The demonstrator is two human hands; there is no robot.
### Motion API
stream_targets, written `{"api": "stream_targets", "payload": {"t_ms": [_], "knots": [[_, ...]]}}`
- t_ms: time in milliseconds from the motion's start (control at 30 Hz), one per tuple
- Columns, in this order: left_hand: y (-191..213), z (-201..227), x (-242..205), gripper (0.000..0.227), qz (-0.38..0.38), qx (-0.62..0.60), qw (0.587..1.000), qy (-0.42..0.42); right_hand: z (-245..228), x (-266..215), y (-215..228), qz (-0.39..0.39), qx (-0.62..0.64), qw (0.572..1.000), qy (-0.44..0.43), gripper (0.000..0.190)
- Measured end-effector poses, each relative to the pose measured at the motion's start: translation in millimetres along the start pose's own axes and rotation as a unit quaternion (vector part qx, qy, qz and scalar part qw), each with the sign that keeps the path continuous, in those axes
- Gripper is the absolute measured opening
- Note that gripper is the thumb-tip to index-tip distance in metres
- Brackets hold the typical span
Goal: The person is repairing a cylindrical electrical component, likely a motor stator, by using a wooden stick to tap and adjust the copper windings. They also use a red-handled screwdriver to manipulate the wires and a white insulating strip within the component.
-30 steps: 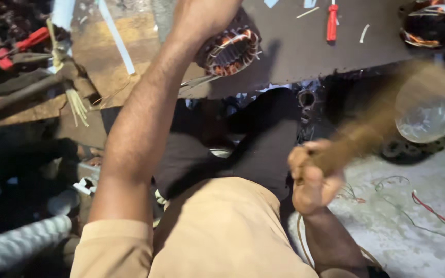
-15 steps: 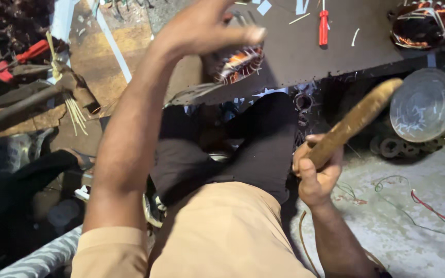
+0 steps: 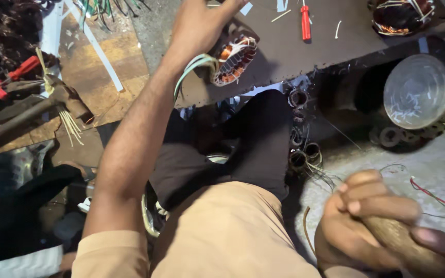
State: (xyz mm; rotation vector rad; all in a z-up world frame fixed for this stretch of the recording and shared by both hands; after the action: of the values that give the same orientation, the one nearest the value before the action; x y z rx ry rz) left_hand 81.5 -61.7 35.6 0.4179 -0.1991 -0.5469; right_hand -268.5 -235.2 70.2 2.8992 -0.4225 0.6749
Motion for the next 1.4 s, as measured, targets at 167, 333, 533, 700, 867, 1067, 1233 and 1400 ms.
{"api": "stream_targets", "payload": {"t_ms": [167, 333, 533, 700, 867, 1067, 1233, 1400], "knots": [[-11, -10, 20, 0.053, -0.022, 0.039, 0.997, 0.062, 56, 12, -34, -0.185, -0.247, 0.921, -0.238, 0.031], [-14, -13, 12, 0.048, -0.012, 0.04, 0.999, 0.002, 21, 11, -19, -0.018, 0.06, 0.996, -0.06, 0.03], [-9, 5, 15, 0.046, -0.002, 0.045, 0.994, -0.1, 76, 10, -46, -0.229, -0.04, 0.887, -0.398, 0.026], [-13, -12, 22, 0.051, -0.066, 0.013, 0.997, 0.046, 19, 22, -31, -0.006, 0.258, 0.966, -0.028, 0.043], [-8, -1, 16, 0.048, -0.008, 0.038, 0.997, -0.073, 51, 16, -48, -0.211, -0.064, 0.898, -0.38, 0.03], [-10, -5, 19, 0.051, -0.039, 0.027, 0.998, 0.035, 12, 57, -29, -0.132, -0.197, 0.971, -0.039, 0.034], [-8, 1, 23, 0.048, -0.032, 0.069, 0.997, 0.024, 45, 63, -23, -0.25, -0.266, 0.852, -0.375, 0.025], [-3, 10, 10, 0.041, -0.177, -0.125, 0.976, -0.01, 36, 42, -6, -0.148, -0.129, 0.937, -0.288, 0.021]]}}
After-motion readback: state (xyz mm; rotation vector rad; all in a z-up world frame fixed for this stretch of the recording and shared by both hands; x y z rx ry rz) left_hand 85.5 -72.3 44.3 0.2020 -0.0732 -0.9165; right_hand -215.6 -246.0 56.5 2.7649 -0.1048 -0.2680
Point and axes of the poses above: each hand's wrist, its own x-axis towards the middle knuckle, its own y-axis out of the back of the hand, z = x × y, the point moved 5 cm from there along x, towards the middle knuckle, and after that the axes turned 13 degrees about -z, right-handed, at the moved point
